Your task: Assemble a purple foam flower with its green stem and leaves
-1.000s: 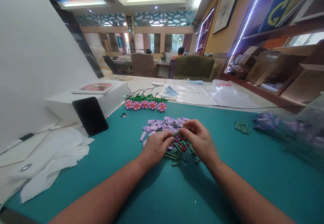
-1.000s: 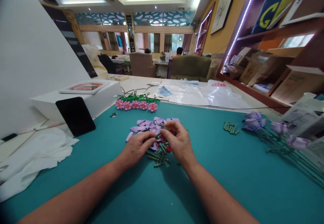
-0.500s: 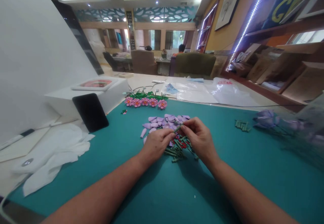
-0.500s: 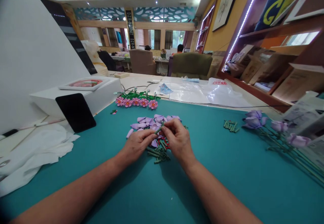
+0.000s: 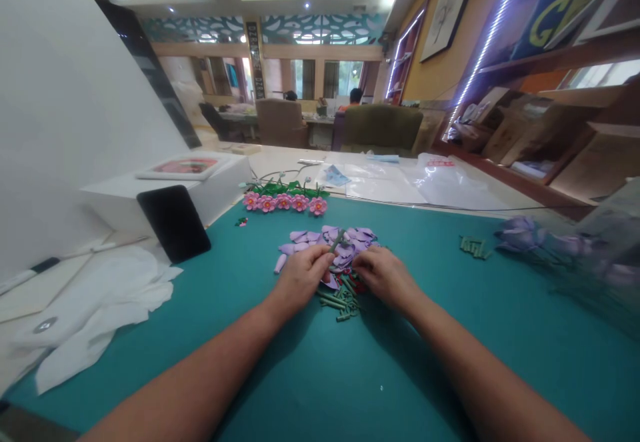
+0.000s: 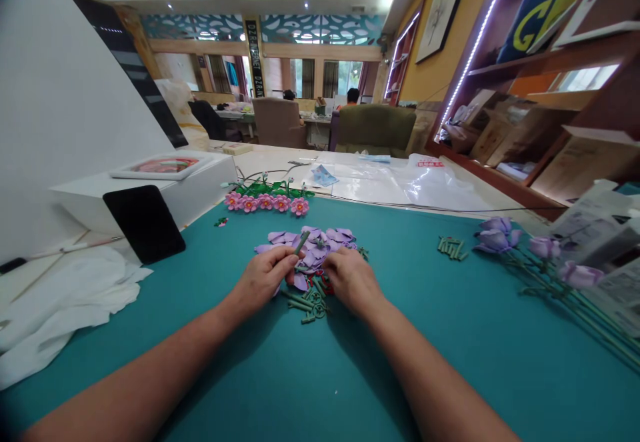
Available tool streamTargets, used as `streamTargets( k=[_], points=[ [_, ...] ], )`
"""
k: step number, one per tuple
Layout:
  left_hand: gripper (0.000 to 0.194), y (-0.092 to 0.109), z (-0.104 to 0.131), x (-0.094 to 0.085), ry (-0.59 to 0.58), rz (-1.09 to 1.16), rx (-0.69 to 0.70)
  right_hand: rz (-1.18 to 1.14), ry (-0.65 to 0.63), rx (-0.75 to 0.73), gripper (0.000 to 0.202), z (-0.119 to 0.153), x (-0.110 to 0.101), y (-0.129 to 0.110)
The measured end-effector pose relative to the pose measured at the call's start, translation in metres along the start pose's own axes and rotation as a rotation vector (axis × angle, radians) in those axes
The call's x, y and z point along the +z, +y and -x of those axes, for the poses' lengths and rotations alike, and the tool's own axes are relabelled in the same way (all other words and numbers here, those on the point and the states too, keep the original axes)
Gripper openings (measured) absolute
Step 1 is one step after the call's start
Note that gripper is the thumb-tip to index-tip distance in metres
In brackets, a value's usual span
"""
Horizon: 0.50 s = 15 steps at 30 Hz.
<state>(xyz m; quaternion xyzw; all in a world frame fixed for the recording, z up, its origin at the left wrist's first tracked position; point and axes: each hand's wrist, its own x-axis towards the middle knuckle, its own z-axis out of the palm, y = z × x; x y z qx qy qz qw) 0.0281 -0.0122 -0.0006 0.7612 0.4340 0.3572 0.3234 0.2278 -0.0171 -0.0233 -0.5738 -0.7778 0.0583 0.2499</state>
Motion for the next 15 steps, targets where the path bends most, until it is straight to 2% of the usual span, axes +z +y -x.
streamTargets(
  k=[7,15],
  points=[
    [0.031,0.0,0.001,0.001,-0.007,0.02,-0.011,0.124,-0.204,-0.036,0.011,0.001,-0.002,-0.002],
    [0.029,0.001,0.001,0.002,-0.023,0.016,-0.008,0.257,-0.243,-0.072,0.013,0.004,0.0,-0.01]
  ],
)
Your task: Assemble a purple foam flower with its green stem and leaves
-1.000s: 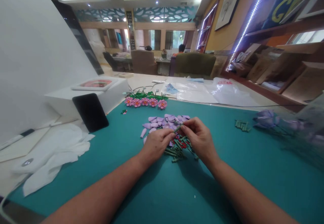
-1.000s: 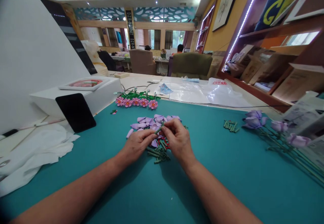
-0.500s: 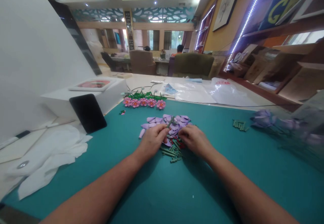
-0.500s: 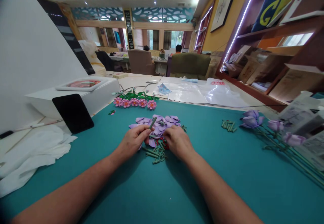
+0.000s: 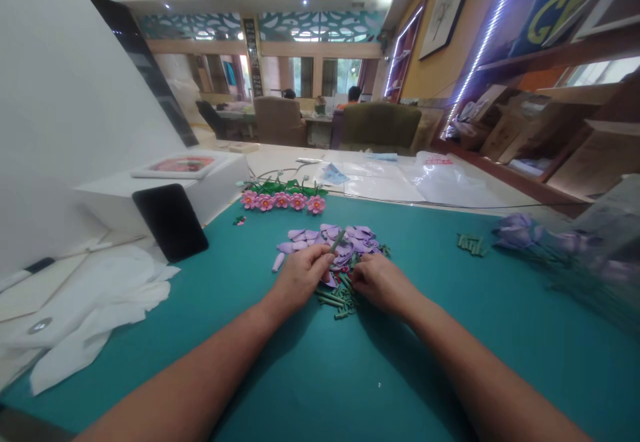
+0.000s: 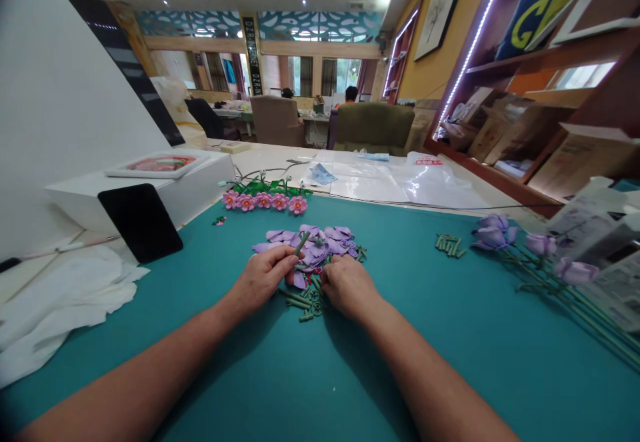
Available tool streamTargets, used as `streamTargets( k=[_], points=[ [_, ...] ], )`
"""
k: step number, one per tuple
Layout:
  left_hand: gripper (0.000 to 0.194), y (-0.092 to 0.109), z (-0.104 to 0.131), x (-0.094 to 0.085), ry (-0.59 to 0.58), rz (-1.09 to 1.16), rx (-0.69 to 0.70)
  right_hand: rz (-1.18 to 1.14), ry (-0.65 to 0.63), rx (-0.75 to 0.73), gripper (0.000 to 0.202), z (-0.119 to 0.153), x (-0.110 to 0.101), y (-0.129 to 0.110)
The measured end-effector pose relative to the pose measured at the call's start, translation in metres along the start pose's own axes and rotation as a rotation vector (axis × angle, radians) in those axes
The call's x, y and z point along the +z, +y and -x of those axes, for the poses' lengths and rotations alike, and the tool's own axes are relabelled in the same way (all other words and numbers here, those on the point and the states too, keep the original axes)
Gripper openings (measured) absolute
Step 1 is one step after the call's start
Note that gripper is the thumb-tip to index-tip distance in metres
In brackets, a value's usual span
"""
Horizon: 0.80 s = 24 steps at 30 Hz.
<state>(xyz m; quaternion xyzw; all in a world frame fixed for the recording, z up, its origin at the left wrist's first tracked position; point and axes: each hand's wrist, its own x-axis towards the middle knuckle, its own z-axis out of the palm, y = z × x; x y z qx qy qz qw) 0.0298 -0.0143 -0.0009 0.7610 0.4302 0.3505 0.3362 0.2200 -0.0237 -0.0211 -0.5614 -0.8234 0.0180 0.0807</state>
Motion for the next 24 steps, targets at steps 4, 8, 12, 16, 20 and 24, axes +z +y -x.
streamTargets(
  k=[4,8,12,16,20,24],
  points=[
    [0.027,0.0,0.0,0.0,-0.008,-0.017,0.014,0.078,-0.012,0.011,0.015,0.001,0.001,-0.004],
    [0.027,0.002,0.0,0.0,-0.007,-0.058,0.014,0.133,-0.008,0.03,0.017,0.002,0.001,-0.009],
    [0.027,0.004,0.002,0.001,-0.004,-0.09,0.018,0.163,-0.007,0.046,0.018,0.002,0.001,-0.015],
    [0.026,0.005,0.004,0.001,-0.014,-0.097,0.02,0.154,-0.005,0.041,0.02,0.001,0.003,-0.018],
    [0.028,0.004,0.003,0.001,-0.024,-0.085,0.001,0.088,0.039,0.054,0.018,0.0,0.001,-0.017],
    [0.031,0.002,0.003,0.001,-0.07,-0.045,-0.011,-0.155,0.1,0.133,0.008,0.0,-0.009,-0.015]
  ],
)
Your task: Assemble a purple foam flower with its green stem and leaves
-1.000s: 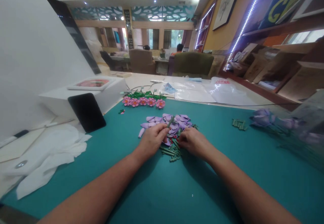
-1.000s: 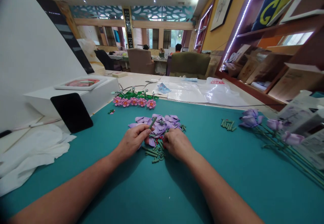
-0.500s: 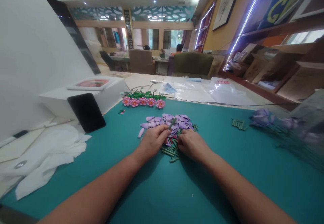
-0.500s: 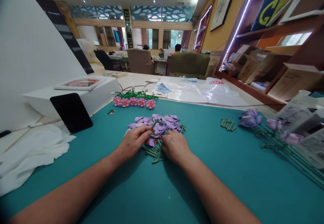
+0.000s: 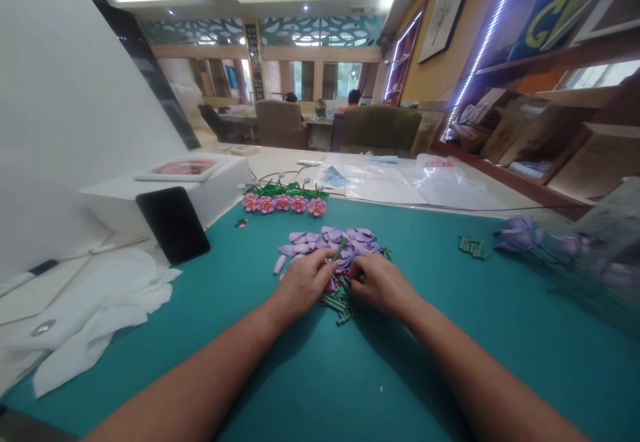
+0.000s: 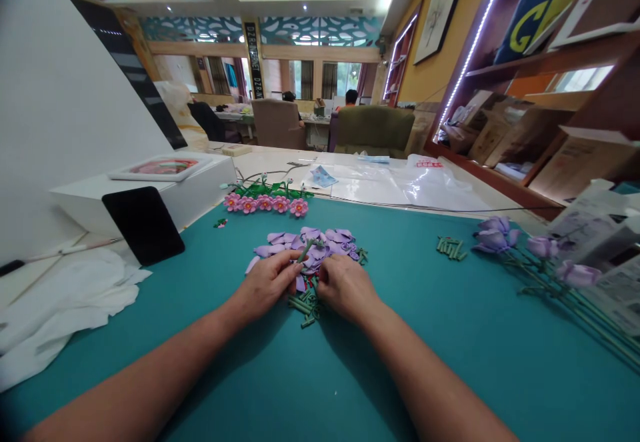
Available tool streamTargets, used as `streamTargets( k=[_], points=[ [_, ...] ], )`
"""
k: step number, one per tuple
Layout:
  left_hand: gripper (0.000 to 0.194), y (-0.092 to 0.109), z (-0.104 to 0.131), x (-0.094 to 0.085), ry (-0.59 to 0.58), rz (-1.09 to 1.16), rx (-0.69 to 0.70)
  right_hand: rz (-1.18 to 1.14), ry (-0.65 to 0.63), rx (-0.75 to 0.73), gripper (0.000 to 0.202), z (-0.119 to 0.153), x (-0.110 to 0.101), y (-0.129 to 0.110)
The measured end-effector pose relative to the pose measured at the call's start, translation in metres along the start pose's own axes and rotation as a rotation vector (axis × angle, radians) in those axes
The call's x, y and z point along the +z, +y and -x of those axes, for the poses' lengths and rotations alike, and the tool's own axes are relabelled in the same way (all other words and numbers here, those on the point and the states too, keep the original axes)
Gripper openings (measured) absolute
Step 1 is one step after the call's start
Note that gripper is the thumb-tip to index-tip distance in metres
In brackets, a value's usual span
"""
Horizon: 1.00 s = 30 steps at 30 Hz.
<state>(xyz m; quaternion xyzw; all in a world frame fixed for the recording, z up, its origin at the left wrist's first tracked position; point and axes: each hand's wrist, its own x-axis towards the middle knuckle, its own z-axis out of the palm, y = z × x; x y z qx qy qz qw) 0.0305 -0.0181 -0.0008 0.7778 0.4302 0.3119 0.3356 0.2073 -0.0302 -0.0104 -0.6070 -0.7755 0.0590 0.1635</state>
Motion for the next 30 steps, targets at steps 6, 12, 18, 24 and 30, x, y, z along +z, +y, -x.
streamTargets(
  k=[6,12,18,24,30],
  points=[
    [0.02,-0.003,-0.002,0.001,0.017,-0.024,0.024,-0.534,0.097,0.134,0.004,-0.004,-0.005,0.007],
    [0.027,-0.003,-0.001,0.001,-0.013,-0.068,0.058,-1.039,0.186,0.131,0.02,-0.007,-0.009,0.007],
    [0.031,-0.008,-0.001,0.002,-0.032,-0.054,0.097,-1.315,0.224,0.257,0.032,-0.006,-0.017,-0.003],
    [0.029,-0.007,-0.002,0.003,-0.033,-0.083,0.112,-1.327,0.228,0.246,0.034,-0.006,-0.017,-0.003],
    [0.027,-0.005,0.0,0.003,-0.035,-0.098,0.115,-1.301,0.22,0.23,0.032,-0.004,-0.017,-0.003]
  ],
)
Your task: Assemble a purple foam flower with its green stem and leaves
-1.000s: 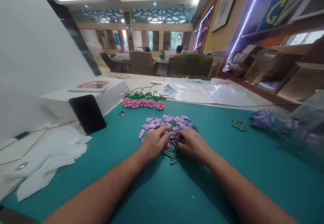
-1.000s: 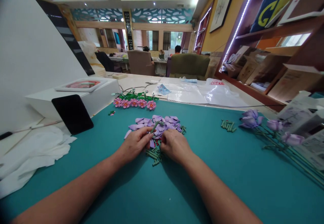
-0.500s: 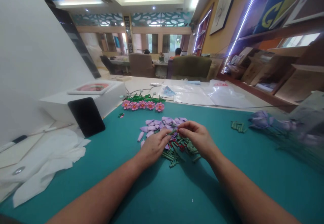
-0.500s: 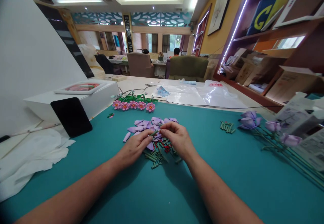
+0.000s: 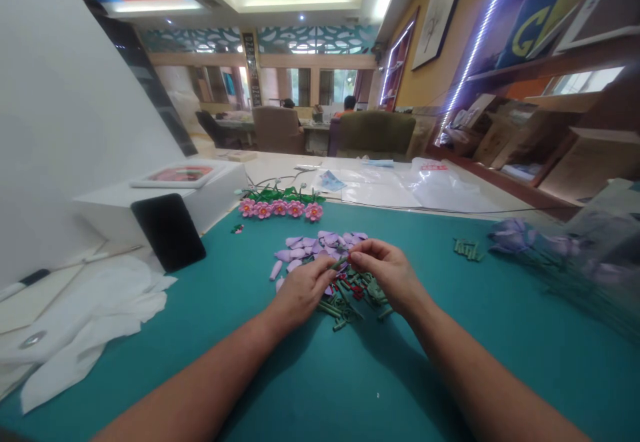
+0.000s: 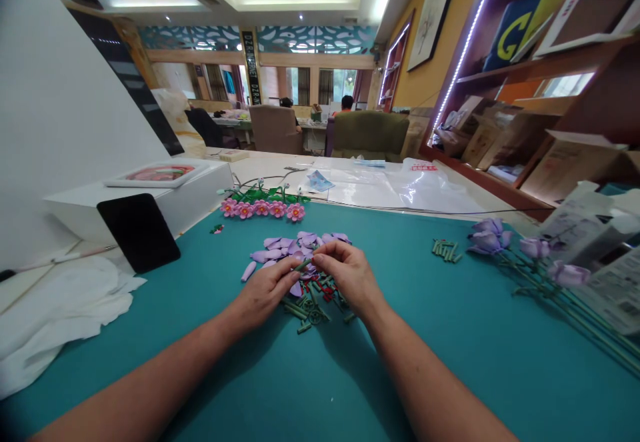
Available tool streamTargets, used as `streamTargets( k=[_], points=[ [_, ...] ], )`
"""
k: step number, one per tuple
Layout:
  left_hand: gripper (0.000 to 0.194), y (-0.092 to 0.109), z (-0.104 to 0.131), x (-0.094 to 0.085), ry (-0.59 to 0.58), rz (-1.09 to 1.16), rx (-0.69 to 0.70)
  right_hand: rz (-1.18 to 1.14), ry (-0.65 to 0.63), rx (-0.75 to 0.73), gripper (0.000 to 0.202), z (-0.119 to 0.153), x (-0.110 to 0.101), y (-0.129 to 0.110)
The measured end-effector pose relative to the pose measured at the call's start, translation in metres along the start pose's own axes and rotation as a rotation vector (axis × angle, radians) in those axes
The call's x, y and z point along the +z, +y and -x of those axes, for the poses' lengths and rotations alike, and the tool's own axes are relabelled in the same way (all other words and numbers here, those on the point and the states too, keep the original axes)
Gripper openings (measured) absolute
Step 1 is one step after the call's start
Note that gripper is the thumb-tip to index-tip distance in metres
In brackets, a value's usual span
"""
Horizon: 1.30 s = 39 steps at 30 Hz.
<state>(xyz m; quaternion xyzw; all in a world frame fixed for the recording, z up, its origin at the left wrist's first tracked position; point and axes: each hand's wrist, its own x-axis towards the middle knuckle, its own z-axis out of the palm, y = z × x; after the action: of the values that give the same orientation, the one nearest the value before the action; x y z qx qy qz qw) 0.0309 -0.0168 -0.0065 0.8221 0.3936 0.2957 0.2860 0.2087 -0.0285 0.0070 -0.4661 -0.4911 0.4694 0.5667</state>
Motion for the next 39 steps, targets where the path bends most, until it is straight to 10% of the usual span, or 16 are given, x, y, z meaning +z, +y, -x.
streamTargets(
  k=[39],
  points=[
    [0.025,0.0038,0.0025,0.0044,0.049,-0.05,0.023,0.133,-0.075,-0.068,0.015,0.0038,0.0059,0.0044]
  ],
)
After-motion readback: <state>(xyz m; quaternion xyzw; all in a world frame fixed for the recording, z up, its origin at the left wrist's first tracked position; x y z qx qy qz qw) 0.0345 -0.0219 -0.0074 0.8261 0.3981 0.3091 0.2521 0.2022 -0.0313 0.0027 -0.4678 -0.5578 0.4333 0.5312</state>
